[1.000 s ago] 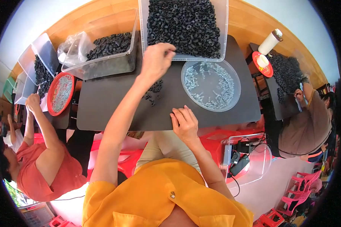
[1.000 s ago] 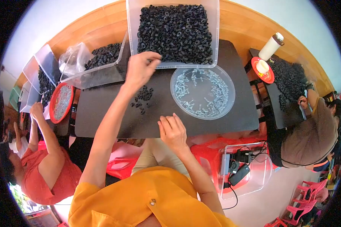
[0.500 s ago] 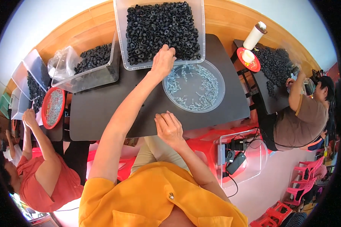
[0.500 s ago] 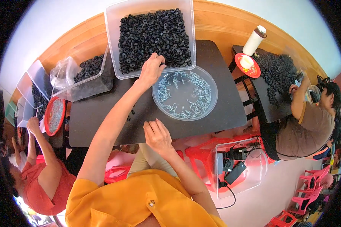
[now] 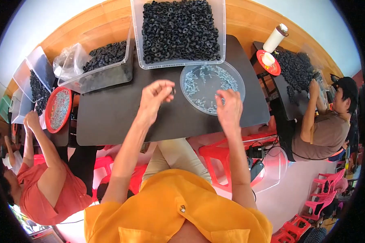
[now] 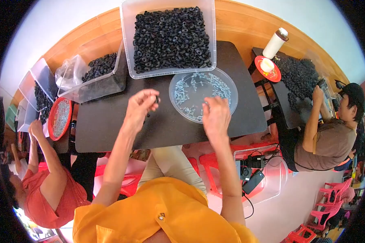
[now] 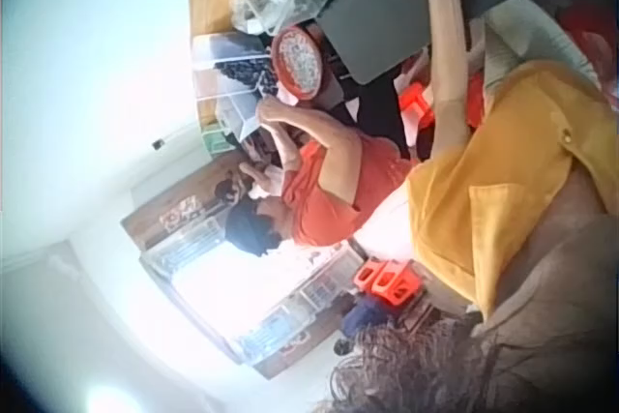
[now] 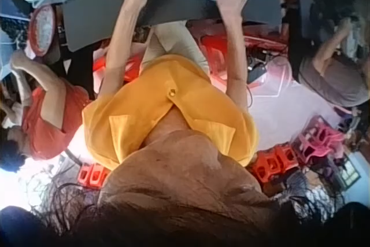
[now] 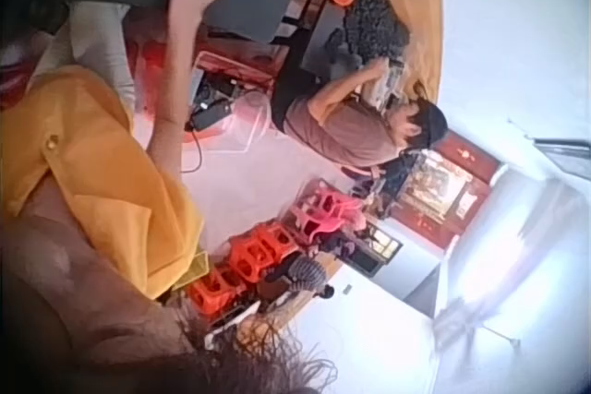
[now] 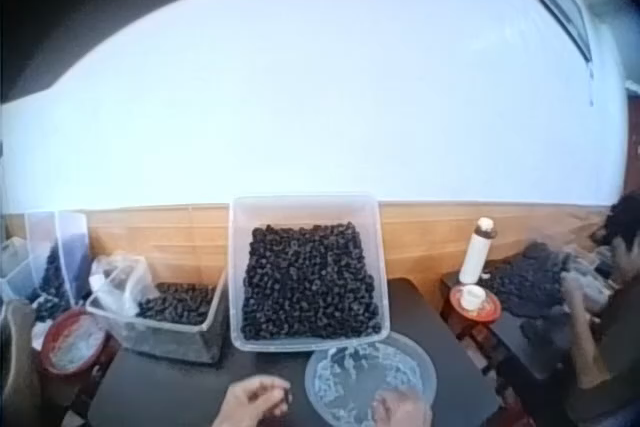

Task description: Assembling small black plastic components by hand at a workstation.

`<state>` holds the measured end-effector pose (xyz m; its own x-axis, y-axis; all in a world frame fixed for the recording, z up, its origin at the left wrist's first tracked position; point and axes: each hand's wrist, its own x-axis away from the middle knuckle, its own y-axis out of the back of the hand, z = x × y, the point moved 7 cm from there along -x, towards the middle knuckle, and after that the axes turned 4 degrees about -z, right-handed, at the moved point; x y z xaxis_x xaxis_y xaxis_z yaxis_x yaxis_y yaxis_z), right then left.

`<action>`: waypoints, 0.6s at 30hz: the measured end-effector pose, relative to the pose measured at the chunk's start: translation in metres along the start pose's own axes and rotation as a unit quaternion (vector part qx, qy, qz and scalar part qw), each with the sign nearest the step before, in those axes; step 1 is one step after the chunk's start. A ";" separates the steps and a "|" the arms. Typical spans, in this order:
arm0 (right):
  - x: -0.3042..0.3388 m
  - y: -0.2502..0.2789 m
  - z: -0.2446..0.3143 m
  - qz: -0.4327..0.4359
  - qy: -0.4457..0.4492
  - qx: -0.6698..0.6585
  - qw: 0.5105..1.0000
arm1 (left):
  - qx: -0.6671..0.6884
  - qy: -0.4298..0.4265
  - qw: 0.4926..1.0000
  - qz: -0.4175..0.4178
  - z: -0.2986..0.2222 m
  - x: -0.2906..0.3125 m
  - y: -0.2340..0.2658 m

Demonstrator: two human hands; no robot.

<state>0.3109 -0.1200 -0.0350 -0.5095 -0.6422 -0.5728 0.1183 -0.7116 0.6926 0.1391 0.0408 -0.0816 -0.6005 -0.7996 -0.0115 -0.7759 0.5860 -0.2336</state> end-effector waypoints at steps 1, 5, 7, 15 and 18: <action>-0.006 -0.009 -0.018 0.039 -0.013 0.049 0.998 | 0.029 0.018 0.999 0.008 0.008 0.012 -0.002; -0.018 -0.037 -0.037 0.109 -0.014 0.109 0.988 | 0.108 0.060 0.992 -0.005 0.034 0.044 0.008; -0.018 -0.047 -0.040 0.126 0.000 0.116 0.985 | 0.150 0.066 0.986 -0.009 0.044 0.053 0.011; -0.020 -0.044 -0.026 0.085 0.064 0.079 0.991 | 0.276 0.090 0.957 0.005 0.055 0.065 0.014; -0.012 -0.029 -0.005 0.071 -0.011 -0.065 0.995 | 0.263 0.094 0.960 -0.001 0.062 0.064 0.016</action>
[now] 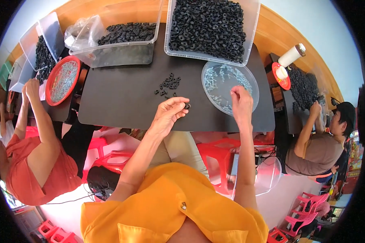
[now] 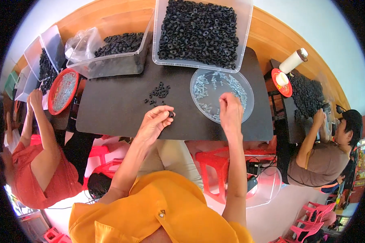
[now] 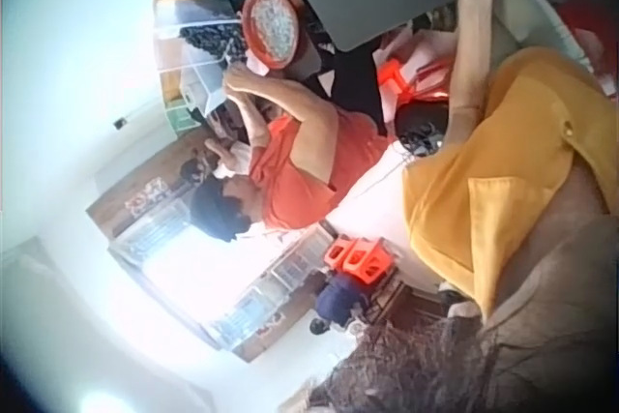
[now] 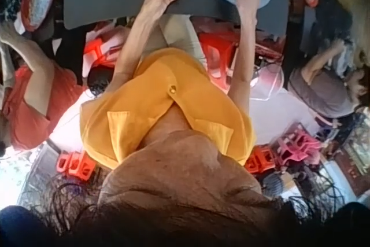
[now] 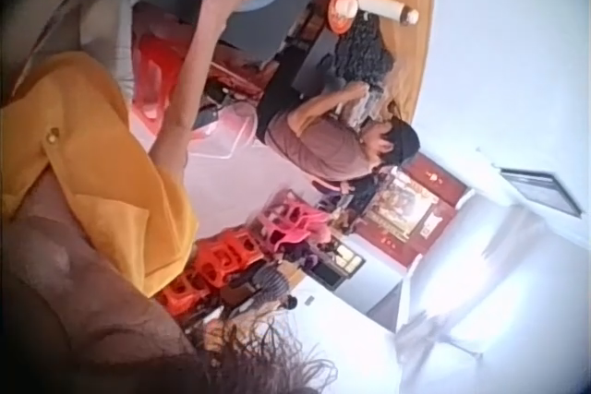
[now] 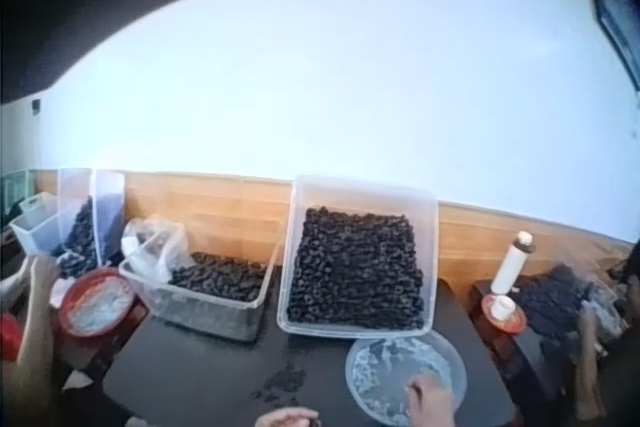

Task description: Assembling small black plastic components by hand at a workstation.

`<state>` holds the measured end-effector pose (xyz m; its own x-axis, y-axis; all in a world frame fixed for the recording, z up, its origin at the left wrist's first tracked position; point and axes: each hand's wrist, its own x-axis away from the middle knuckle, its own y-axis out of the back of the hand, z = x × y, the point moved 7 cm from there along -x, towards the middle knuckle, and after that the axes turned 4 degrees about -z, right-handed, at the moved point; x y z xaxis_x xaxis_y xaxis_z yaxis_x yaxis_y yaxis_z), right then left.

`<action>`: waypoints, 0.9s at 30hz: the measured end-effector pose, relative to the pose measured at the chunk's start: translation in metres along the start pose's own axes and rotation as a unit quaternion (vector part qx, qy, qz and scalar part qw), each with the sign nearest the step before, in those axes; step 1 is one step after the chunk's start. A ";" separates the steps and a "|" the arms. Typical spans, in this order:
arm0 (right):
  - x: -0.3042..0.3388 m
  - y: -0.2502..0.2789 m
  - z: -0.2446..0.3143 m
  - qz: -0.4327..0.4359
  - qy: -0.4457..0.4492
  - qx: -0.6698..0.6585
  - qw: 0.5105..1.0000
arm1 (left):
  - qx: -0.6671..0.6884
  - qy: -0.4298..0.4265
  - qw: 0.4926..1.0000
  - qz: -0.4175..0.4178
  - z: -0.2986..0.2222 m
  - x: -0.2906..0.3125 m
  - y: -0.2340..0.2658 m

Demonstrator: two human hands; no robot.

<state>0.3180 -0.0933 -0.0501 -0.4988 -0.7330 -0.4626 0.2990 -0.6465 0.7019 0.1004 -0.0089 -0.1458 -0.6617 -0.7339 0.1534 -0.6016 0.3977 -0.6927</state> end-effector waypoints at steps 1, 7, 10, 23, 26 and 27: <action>0.007 0.000 0.012 0.017 -0.013 -0.053 0.998 | -0.009 -0.001 1.000 0.005 0.003 -0.001 0.001; 0.043 -0.027 0.074 0.113 0.003 -0.231 0.966 | -0.027 0.004 1.000 -0.012 0.001 0.001 -0.004; 0.046 -0.034 0.086 0.118 0.034 -0.225 0.967 | -0.021 0.004 1.000 -0.009 0.002 0.001 -0.005; 0.051 -0.037 0.082 0.135 -0.007 -0.232 0.963 | -0.078 -0.012 0.997 0.017 0.004 0.011 -0.006; 0.056 -0.036 0.087 0.134 -0.003 -0.253 0.958 | -0.085 -0.012 0.996 0.020 0.002 0.021 -0.007; 0.058 -0.036 0.090 0.126 -0.001 -0.264 0.956 | -0.081 -0.006 0.997 0.017 0.001 0.024 -0.006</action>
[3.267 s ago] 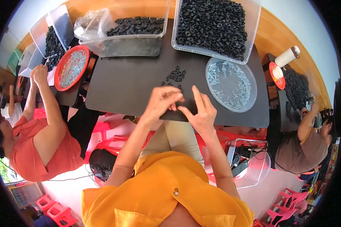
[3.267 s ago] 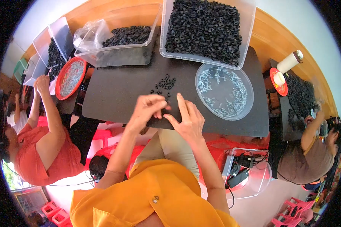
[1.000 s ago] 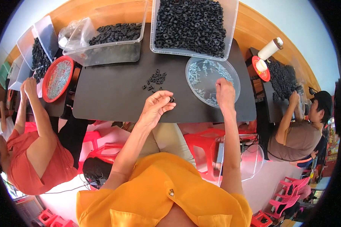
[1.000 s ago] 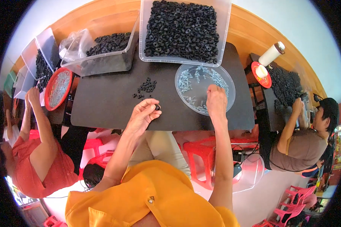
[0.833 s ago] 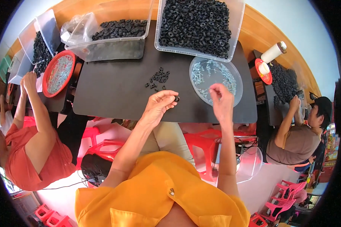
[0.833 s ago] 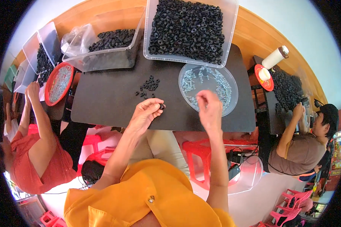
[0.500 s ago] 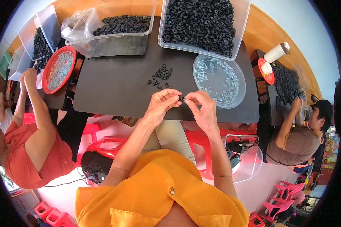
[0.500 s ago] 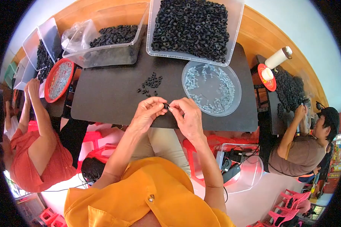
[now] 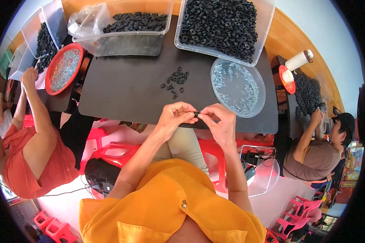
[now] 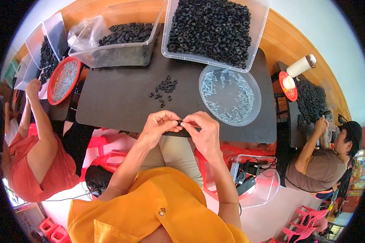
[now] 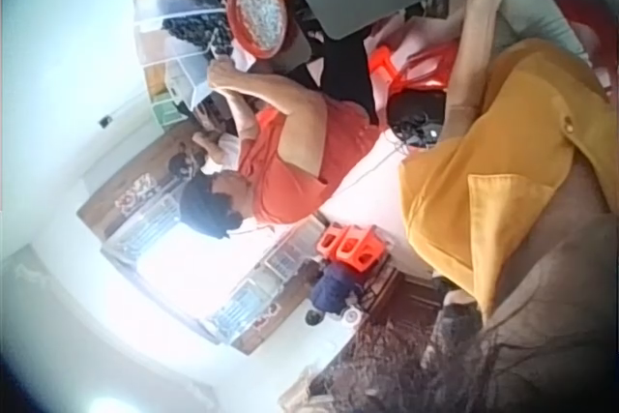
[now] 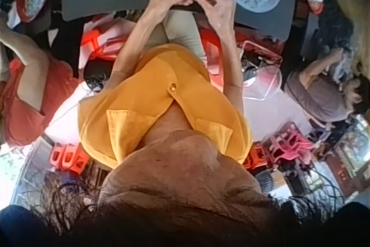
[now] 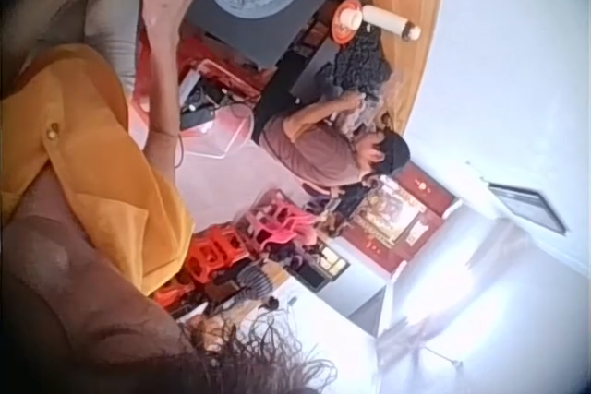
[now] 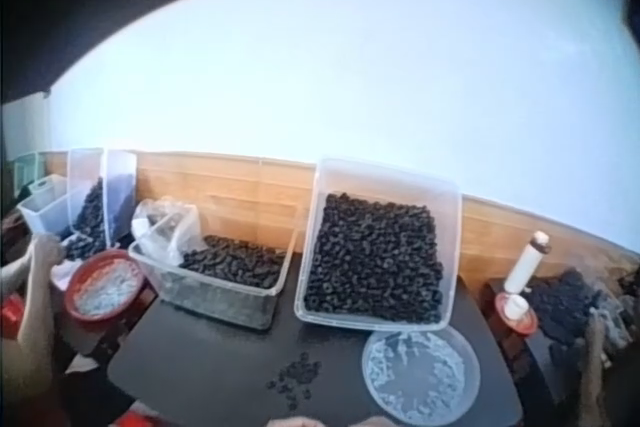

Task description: Assembling small black plastic components by hand at a workstation.

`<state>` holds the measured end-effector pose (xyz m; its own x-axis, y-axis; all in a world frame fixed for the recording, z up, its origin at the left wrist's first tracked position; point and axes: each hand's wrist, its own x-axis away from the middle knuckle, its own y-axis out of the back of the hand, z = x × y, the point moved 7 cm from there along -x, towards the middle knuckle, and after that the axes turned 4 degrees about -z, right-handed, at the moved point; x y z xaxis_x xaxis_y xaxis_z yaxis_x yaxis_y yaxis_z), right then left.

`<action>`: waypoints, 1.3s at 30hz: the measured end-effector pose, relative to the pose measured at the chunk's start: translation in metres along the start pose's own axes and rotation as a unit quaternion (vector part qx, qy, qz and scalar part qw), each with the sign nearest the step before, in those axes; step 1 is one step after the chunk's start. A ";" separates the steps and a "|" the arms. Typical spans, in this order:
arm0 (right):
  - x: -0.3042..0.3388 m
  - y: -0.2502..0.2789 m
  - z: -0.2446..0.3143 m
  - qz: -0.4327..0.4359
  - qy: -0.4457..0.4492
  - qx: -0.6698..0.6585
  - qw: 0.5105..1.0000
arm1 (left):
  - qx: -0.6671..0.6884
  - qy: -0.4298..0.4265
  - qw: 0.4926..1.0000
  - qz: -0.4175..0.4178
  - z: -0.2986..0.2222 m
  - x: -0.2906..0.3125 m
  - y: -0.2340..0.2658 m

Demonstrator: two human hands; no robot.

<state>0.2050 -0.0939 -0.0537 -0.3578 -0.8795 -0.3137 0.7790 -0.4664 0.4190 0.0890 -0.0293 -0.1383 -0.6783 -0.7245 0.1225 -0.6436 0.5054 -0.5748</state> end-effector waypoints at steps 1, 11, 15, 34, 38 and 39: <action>0.002 -0.002 0.001 -0.012 0.002 -0.008 1.000 | 0.004 0.006 1.000 -0.002 0.000 0.002 0.001; -0.007 -0.023 0.008 -0.081 0.050 -0.011 0.995 | 0.056 -0.008 0.996 -0.062 -0.015 0.019 0.026; -0.034 -0.047 -0.021 -0.070 0.017 0.166 0.984 | 0.060 -0.024 0.996 -0.069 -0.016 0.019 0.035; -0.008 -0.022 -0.033 0.003 -0.124 -0.246 0.961 | 0.017 -0.019 0.999 -0.048 -0.014 0.010 0.021; 0.003 -0.020 -0.029 0.023 -0.176 -0.292 0.940 | -0.004 -0.025 0.999 -0.037 -0.009 0.004 0.013; 0.004 -0.020 -0.032 0.028 -0.177 -0.287 0.941 | -0.013 -0.025 0.999 -0.039 -0.008 0.003 0.012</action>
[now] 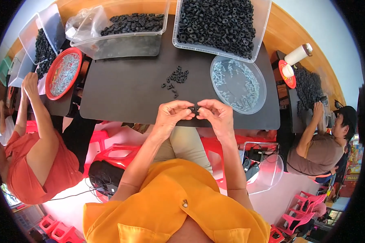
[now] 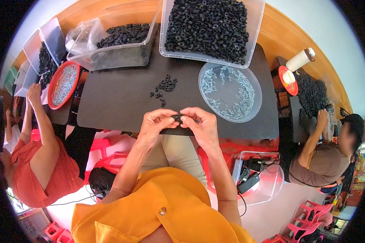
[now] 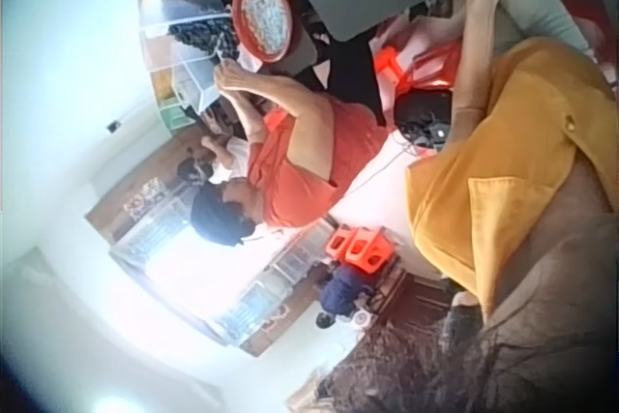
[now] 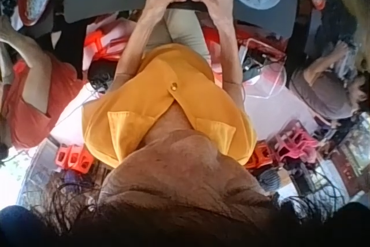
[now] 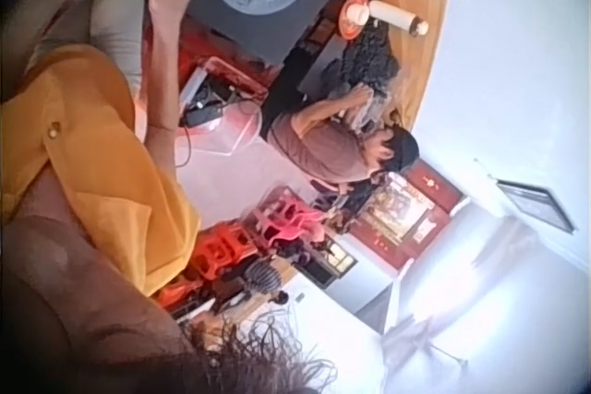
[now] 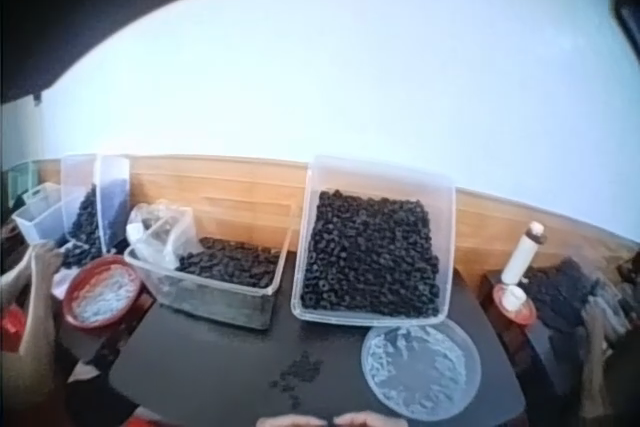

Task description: Assembling small black plastic components by hand at a workstation.

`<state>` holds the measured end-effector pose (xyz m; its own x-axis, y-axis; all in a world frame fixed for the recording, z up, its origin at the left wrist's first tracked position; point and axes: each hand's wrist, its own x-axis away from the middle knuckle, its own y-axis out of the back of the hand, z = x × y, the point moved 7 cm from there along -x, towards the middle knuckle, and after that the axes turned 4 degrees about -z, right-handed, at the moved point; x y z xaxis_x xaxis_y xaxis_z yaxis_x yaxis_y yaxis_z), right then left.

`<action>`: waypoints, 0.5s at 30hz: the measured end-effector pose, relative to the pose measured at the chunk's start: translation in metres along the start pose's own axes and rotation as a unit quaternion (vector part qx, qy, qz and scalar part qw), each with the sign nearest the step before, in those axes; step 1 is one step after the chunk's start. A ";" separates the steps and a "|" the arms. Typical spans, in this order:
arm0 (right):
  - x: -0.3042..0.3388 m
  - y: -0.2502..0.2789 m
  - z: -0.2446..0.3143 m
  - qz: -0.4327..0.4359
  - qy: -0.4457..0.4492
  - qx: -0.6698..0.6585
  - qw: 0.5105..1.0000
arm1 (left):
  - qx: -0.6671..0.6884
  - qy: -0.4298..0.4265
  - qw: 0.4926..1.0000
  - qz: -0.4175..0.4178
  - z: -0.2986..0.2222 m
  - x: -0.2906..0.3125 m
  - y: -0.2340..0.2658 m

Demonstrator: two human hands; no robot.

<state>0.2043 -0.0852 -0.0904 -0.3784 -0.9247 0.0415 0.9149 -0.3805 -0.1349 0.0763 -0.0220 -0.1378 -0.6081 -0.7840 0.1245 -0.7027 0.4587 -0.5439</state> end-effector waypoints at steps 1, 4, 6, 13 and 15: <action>0.000 0.002 -0.002 -0.001 -0.001 -0.002 1.000 | -0.009 0.000 1.000 -0.003 0.000 0.000 -0.001; 0.000 0.003 -0.003 0.004 0.010 0.007 1.000 | -0.008 0.004 1.000 -0.002 0.002 -0.001 -0.002; -0.001 0.003 -0.005 0.002 0.007 0.039 0.999 | -0.013 0.003 1.000 0.001 0.000 -0.001 -0.003; 0.005 -0.004 0.015 -0.019 0.099 0.234 0.967 | -0.036 -0.005 0.999 0.015 0.005 -0.002 -0.003; 0.008 -0.009 0.022 -0.033 0.160 0.320 0.933 | -0.056 -0.015 0.998 0.015 0.008 -0.002 -0.003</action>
<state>0.1957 -0.0897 -0.0671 -0.3660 -0.8866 -0.2827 0.7463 -0.4611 0.4801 0.0829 -0.0250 -0.1428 -0.6199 -0.7802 0.0835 -0.7220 0.5255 -0.4500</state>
